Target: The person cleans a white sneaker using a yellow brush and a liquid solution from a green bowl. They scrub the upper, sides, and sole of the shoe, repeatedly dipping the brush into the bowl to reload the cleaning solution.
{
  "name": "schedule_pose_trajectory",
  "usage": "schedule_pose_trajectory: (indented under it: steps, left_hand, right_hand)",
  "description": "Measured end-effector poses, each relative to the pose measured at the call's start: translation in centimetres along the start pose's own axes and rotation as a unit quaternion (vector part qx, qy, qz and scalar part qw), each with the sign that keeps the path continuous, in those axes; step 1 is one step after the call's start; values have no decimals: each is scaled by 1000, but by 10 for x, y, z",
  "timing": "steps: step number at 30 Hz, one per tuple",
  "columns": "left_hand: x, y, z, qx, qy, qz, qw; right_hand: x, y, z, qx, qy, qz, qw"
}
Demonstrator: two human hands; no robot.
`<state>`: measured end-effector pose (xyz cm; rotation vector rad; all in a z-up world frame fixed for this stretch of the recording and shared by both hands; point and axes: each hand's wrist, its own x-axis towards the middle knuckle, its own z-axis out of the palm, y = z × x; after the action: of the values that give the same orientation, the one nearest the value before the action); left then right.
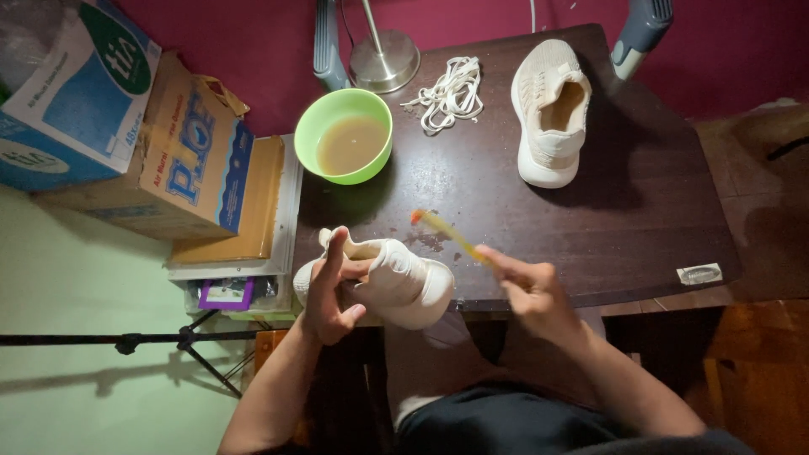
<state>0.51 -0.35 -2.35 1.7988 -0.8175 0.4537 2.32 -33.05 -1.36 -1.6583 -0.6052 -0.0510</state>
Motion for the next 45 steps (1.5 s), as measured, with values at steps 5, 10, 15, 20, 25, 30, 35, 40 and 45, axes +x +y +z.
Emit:
schedule_pose_trajectory:
  steps: [5,10,15,20,25,30,35,40,45]
  left_hand:
    - [0,-3,-2,23,5,10,1000]
    - [-3,-12,-2,-4,-6,24,1000]
    - [-1,-4,-2,-7,10,31,999]
    - [12,3,12,8,22,74,997]
    - [9,-6,13,28,8,83,996]
    - [6,-11,15,45,27,91,994]
    - [10,-3,9,64,39,77,994]
    - [11,1,9,85,67,82,991]
    - [12,11,-3,107,98,86,986]
  right_hand:
    - [-11,21,8,-4,-27,-49,998]
    - [-9,12,5,-18,-4,-21,1000]
    - [0,15,-10,-38,4,-3,999]
    - [14,-45,-3,-64,-9,-70,995]
    - [-8,-4,-18,-98,-26,-21,995]
    - [-3,6,-20,-90,10,80,993]
    - [14,-18,2,-13,-34,-78,996]
    - [-8,32,-4,-16,-21,-21,999]
    - [-2,49,-3,-90,17,73,993]
